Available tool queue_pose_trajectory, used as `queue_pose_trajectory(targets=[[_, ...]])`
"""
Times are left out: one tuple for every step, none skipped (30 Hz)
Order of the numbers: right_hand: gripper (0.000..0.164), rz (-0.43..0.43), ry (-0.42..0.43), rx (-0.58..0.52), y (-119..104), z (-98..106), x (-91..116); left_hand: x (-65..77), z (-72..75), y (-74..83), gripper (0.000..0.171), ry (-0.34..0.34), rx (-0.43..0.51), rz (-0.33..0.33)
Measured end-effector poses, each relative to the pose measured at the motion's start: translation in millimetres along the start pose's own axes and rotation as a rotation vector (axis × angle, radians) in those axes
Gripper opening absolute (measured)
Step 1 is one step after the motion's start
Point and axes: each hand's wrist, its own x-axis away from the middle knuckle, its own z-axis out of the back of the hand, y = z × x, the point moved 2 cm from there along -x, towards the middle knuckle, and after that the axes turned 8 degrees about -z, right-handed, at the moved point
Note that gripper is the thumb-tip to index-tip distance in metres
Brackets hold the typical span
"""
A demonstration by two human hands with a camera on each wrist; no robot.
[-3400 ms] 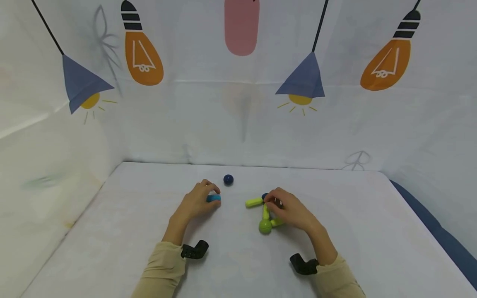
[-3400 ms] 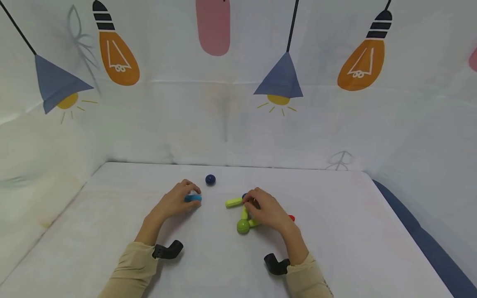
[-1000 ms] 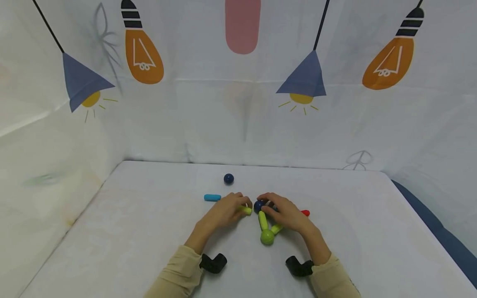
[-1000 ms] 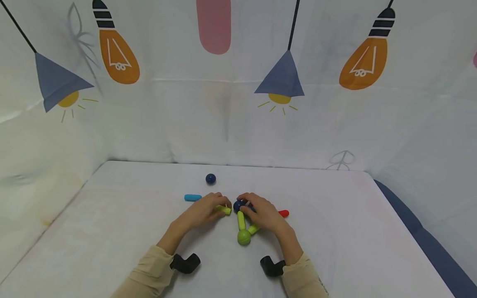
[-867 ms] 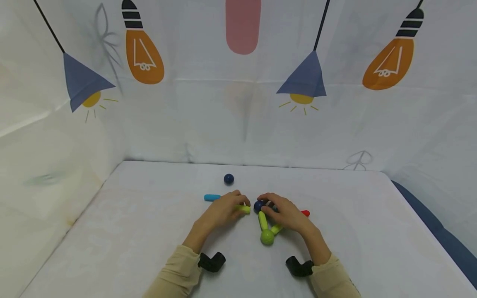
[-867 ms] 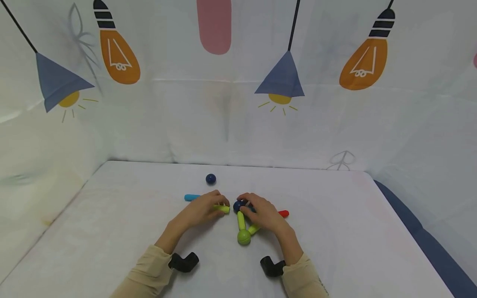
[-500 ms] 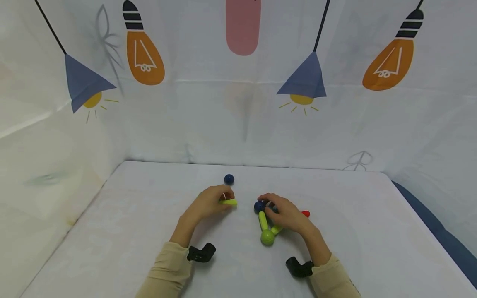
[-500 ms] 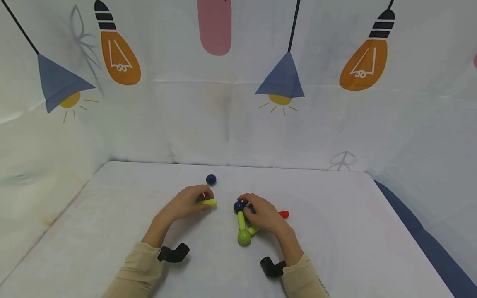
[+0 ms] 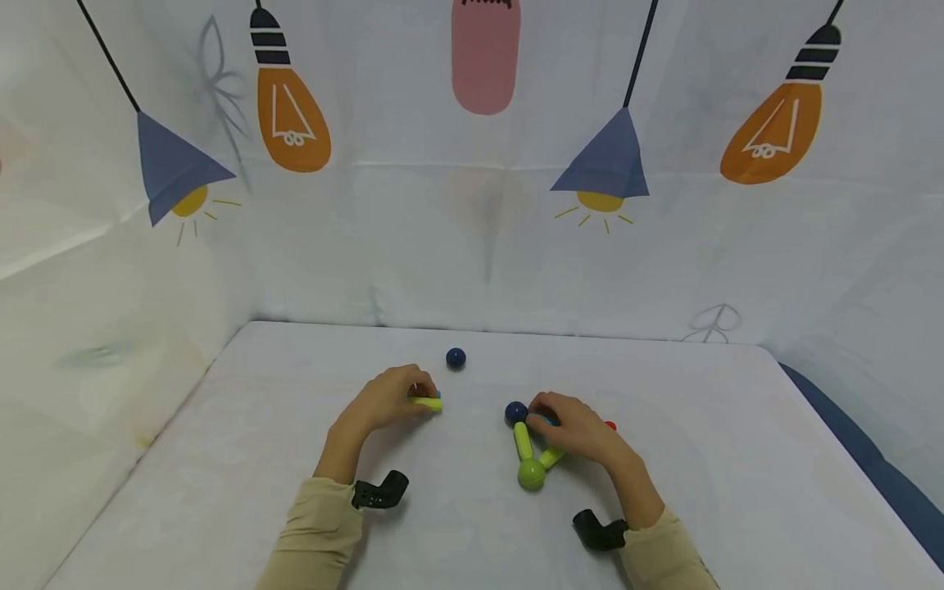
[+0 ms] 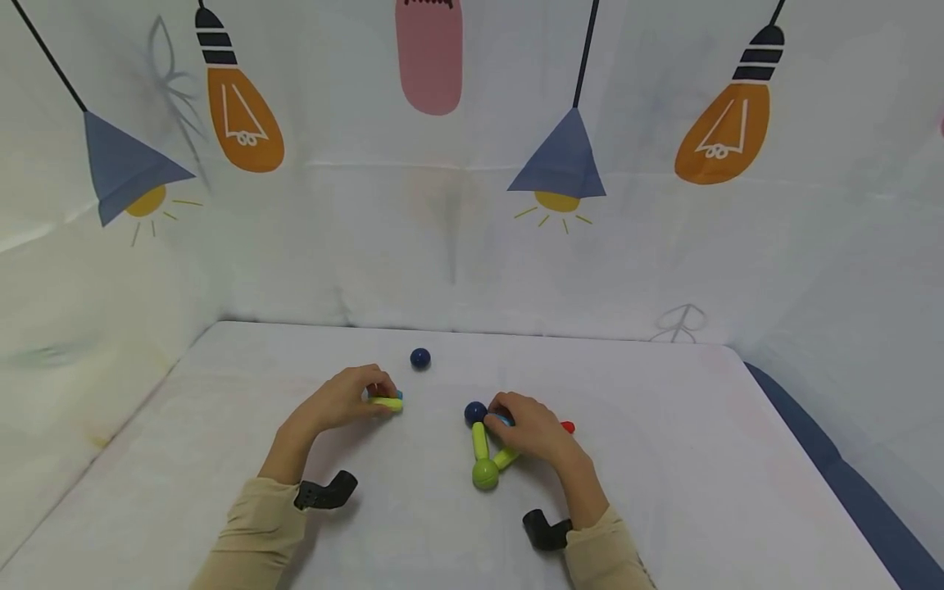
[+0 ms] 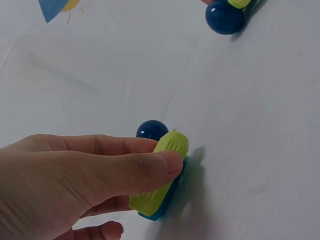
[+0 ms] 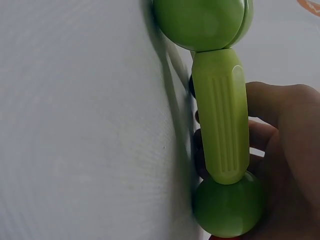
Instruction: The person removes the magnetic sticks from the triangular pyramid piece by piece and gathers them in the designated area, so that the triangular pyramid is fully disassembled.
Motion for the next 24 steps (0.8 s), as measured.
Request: queue_pose_trajectory(targets=[[0.018,0.001,-0.004,-0.001,0.1,-0.3,0.2,0.1,-0.3,-0.1,0.017,0.000,-0.003,0.003],[0.018,0.002,-0.008,-0.001,0.2,-0.4,0.3,0.1,-0.6,-0.1,0.018,0.000,-0.005,0.004],[0.019,0.006,-0.008,0.000,0.3,-0.5,0.4,0.1,-0.6,0.1,0.018,0.001,-0.007,0.006],[0.019,0.009,-0.009,-0.003,0.4,-0.5,0.4,0.0,-0.6,0.2,0.018,0.001,-0.009,0.006],[0.019,0.012,-0.009,-0.004,0.5,-0.4,0.3,0.1,-0.6,0.2,0.018,0.001,-0.014,0.008],[0.019,0.015,-0.007,0.000,0.7,-0.3,0.1,0.1,-0.7,0.0,0.018,0.001,-0.017,0.011],[0.019,0.017,-0.005,0.002,0.9,-0.3,-0.1,0.2,-0.7,-0.3,0.018,0.002,-0.022,0.015],[0.019,0.019,-0.003,0.005,1.1,-0.4,-0.2,0.2,-0.9,-1.0,0.018,0.003,-0.024,0.020],[0.019,0.020,-0.004,0.006,1.5,-0.6,-0.5,0.3,-1.2,-1.7,0.017,0.003,-0.027,0.028],[0.020,0.019,-0.007,0.005,1.6,-0.7,-0.4,0.5,-1.6,-2.4,0.018,0.003,-0.028,0.034],[0.020,0.019,-0.009,0.008,1.8,-0.8,-0.5,0.7,-2.2,-3.0,0.018,0.003,-0.031,0.040],[0.020,0.018,-0.012,0.010,2.0,-0.9,-0.3,0.8,-2.7,-3.7,0.018,0.003,-0.032,0.043],[0.021,0.016,-0.016,0.008,2.1,-1.1,-0.1,0.9,-3.2,-4.2,0.019,0.004,-0.033,0.044],[0.021,0.016,-0.020,0.007,2.1,-1.2,0.1,1.0,-3.8,-4.5,0.019,0.004,-0.030,0.044],[0.021,0.017,-0.023,0.005,2.2,-1.2,0.2,1.0,-4.2,-4.5,0.019,0.004,-0.031,0.042],[0.021,0.020,-0.024,0.002,2.2,-1.1,0.3,0.9,-4.6,-4.6,0.020,0.005,-0.030,0.039],[0.021,0.022,-0.025,0.001,2.2,-1.0,0.2,0.8,-4.9,-4.5,0.019,0.006,-0.033,0.036],[0.021,0.024,-0.024,0.001,2.2,-0.8,0.2,0.5,-5.0,-4.3,0.019,0.008,-0.035,0.033],[0.021,0.027,-0.023,0.001,2.3,-0.6,0.0,0.2,-5.1,-4.1,0.019,0.009,-0.037,0.030],[0.021,0.030,-0.022,0.001,2.5,-0.5,-0.4,-0.2,-5.1,-3.8,0.019,0.011,-0.040,0.028],[0.021,0.031,-0.021,0.001,2.6,-0.3,-0.6,-0.7,-5.3,-3.6,0.019,0.011,-0.045,0.027],[0.021,0.030,-0.021,0.001,2.8,-0.2,-0.8,-1.1,-5.5,-3.4,0.019,0.011,-0.048,0.029],[0.021,0.029,-0.021,0.004,3.0,-0.2,-1.0,-1.5,-5.8,-3.2,0.019,0.010,-0.052,0.032],[0.021,0.028,-0.021,0.006,3.2,-0.2,-1.0,-1.8,-6.2,-3.1,0.019,0.009,-0.052,0.035]])
